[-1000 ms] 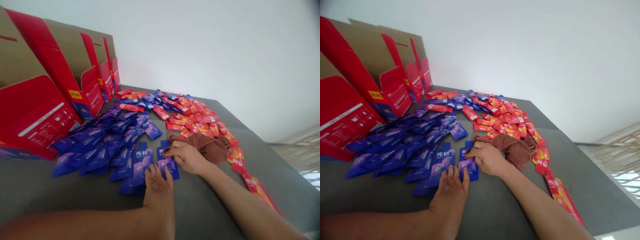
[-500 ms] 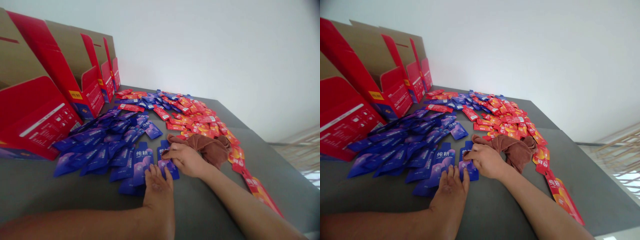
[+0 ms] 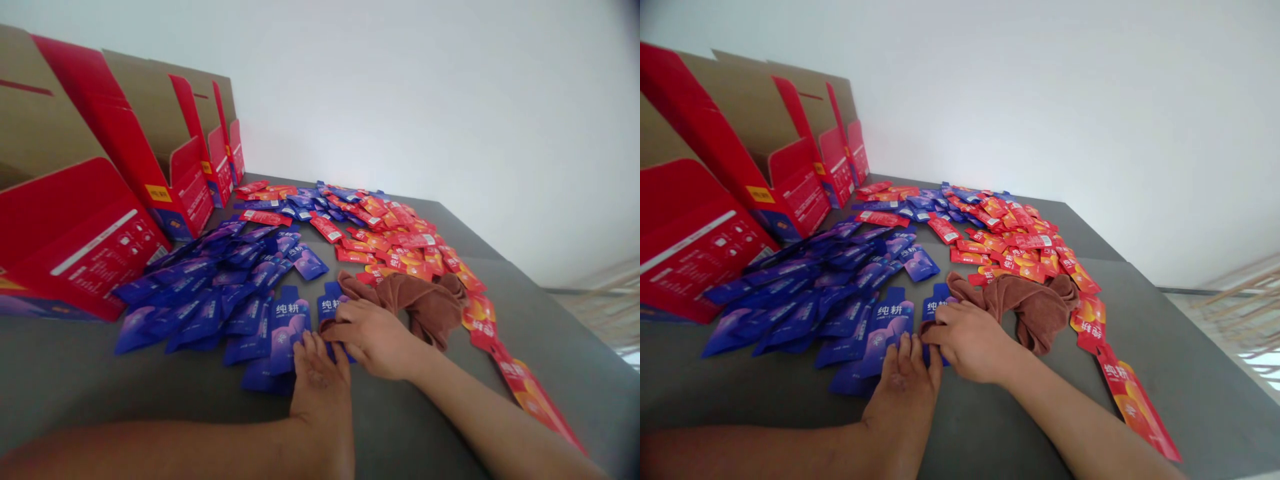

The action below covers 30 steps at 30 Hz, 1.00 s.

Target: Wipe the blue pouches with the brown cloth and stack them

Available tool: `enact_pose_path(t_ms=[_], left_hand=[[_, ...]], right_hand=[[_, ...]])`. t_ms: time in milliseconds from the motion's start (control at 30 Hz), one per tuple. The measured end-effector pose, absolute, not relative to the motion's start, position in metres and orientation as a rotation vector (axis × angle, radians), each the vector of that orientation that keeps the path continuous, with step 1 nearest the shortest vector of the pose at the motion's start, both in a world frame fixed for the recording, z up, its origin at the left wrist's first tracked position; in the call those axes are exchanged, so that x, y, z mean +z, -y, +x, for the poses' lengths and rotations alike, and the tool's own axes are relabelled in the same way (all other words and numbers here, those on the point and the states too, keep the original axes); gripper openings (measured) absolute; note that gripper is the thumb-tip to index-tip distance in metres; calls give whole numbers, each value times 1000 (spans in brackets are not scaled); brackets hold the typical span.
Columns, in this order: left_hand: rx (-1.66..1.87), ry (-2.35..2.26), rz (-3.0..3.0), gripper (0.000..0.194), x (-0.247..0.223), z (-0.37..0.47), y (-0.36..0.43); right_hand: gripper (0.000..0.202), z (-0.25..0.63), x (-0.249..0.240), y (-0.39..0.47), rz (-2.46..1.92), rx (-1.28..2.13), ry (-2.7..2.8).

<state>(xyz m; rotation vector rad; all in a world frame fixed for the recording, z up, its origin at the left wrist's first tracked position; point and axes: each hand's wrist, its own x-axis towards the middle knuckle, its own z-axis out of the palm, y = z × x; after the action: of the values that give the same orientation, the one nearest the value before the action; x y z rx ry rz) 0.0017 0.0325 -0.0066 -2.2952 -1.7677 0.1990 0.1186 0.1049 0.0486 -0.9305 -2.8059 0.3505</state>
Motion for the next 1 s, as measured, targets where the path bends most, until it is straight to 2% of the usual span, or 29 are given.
enact_pose_path(t_ms=[233, 500, 767, 867, 1000], left_hand=[[148, 1633, -2350, 52, 9, -8, -34], [355, 1668, -2411, 49, 24, -5, -35], [225, 1659, -2345, 51, 16, -8, -34], [215, 1678, -2349, 48, 19, -7, -34], [266, 1670, -2359, 48, 21, -5, -33]], right_hand=[[35, 143, 37, -137, -1194, 223, 2666], [28, 116, 49, -101, -960, 346, 2775], [36, 144, 35, -136, -1203, 247, 2625], [33, 139, 38, -128, -1120, 318, 2594], [18, 125, 45, -109, -920, 402, 2681]])
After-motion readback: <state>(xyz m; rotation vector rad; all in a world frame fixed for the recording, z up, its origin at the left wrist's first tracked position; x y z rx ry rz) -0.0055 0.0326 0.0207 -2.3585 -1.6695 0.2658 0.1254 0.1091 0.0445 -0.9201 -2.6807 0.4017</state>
